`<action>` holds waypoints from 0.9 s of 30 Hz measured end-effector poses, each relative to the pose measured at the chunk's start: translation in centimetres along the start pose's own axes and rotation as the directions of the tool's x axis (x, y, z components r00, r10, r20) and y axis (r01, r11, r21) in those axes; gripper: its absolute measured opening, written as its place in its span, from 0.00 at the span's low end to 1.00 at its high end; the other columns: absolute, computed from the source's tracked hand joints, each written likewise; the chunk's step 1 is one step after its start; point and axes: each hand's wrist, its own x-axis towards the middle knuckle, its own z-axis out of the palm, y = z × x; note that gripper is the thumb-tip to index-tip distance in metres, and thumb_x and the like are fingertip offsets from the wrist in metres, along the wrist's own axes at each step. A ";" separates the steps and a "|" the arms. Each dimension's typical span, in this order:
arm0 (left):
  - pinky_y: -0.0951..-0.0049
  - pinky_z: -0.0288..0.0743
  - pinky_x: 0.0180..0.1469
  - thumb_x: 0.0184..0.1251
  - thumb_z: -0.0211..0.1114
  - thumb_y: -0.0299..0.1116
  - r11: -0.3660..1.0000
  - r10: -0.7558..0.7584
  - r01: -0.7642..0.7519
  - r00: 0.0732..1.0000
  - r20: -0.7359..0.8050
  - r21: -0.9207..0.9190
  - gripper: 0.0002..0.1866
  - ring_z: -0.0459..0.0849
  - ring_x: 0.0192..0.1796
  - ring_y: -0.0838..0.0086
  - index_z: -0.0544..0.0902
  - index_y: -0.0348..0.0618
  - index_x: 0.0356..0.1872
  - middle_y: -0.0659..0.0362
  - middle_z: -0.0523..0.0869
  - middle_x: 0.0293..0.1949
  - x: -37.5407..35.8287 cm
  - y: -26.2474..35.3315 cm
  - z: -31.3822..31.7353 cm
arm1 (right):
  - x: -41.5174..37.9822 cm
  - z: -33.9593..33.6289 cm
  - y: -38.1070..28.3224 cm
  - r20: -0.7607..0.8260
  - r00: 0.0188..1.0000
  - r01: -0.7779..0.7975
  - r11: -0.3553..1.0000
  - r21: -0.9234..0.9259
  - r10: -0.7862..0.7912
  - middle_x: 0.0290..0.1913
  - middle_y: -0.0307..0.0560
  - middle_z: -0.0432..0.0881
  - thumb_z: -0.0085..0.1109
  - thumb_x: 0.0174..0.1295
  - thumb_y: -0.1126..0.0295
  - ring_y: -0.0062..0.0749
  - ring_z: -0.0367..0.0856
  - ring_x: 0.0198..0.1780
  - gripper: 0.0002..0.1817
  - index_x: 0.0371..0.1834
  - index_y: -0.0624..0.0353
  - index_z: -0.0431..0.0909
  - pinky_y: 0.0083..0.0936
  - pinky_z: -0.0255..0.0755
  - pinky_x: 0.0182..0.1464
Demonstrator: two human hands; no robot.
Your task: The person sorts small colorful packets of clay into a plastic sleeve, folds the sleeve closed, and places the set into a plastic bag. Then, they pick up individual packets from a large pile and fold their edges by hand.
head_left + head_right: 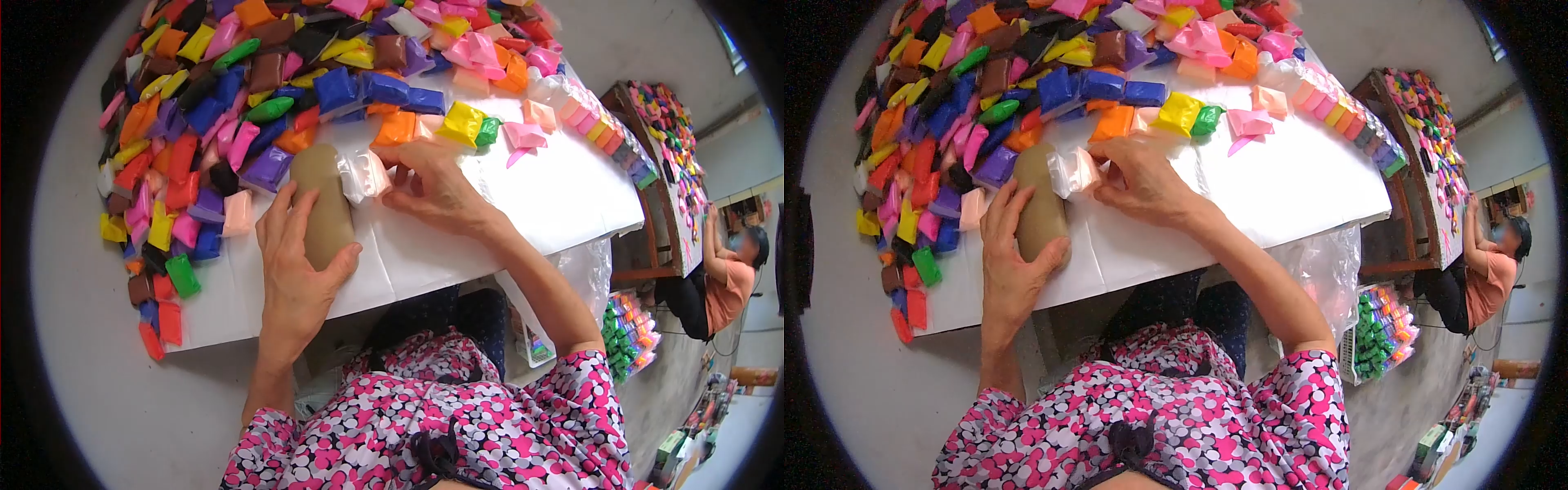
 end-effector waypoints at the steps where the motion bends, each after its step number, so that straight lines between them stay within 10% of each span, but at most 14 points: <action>1: 0.58 0.58 0.72 0.52 0.75 0.34 1.000 0.006 -0.006 1.000 -0.005 -0.001 0.37 0.62 0.71 0.53 0.72 0.38 0.65 0.47 0.65 0.70 0.0 0.1 0.0 | -0.1 0.0 0.3 0.007 1.000 0.002 1.000 -0.012 -0.002 0.41 0.47 0.81 0.68 0.54 0.72 0.30 0.79 0.38 0.25 0.58 0.62 0.77 0.26 0.73 0.39; 5: 0.60 0.62 0.71 0.52 0.74 0.32 1.000 -0.011 0.012 0.999 -0.038 0.016 0.35 0.63 0.73 0.57 0.73 0.40 0.65 0.50 0.65 0.71 0.1 -0.3 0.5 | -0.1 0.0 0.8 -0.057 0.993 0.102 0.992 -0.080 -0.106 0.39 0.55 0.82 0.68 0.51 0.69 0.41 0.81 0.37 0.25 0.53 0.67 0.77 0.34 0.74 0.41; 10: 0.61 0.66 0.68 0.52 0.73 0.30 1.000 -0.025 0.025 0.999 -0.037 -0.001 0.35 0.64 0.71 0.58 0.73 0.41 0.65 0.51 0.65 0.71 -0.3 -0.1 0.5 | -0.4 -0.4 0.5 0.004 0.999 0.042 0.997 -0.066 -0.041 0.45 0.47 0.80 0.69 0.54 0.71 0.29 0.80 0.41 0.30 0.62 0.61 0.74 0.24 0.74 0.36; 12: 0.62 0.66 0.67 0.52 0.73 0.29 1.000 -0.015 0.014 0.999 -0.043 -0.023 0.36 0.64 0.71 0.58 0.72 0.42 0.66 0.51 0.65 0.71 -0.4 -0.2 0.6 | -0.4 -0.4 0.3 -0.027 0.999 0.036 0.999 -0.017 -0.037 0.42 0.57 0.81 0.67 0.51 0.70 0.46 0.80 0.43 0.26 0.54 0.66 0.76 0.38 0.72 0.48; 19: 0.59 0.55 0.75 0.49 0.75 0.27 0.953 -0.096 0.083 0.995 -0.029 -0.291 0.43 0.60 0.74 0.53 0.66 0.41 0.70 0.46 0.60 0.73 -0.2 -0.2 0.9 | -0.6 -0.8 0.7 0.013 0.998 0.058 0.996 -0.069 -0.057 0.42 0.49 0.78 0.67 0.52 0.74 0.35 0.78 0.42 0.30 0.62 0.60 0.74 0.27 0.74 0.41; 27: 0.61 0.54 0.75 0.48 0.74 0.25 0.926 -0.047 0.045 0.999 0.005 -0.376 0.42 0.60 0.75 0.57 0.68 0.42 0.69 0.47 0.59 0.74 0.1 -1.2 1.3 | -0.6 -0.3 0.1 -0.096 0.993 0.061 0.996 -0.058 -0.066 0.34 0.51 0.81 0.67 0.48 0.71 0.43 0.78 0.39 0.23 0.50 0.64 0.80 0.35 0.69 0.46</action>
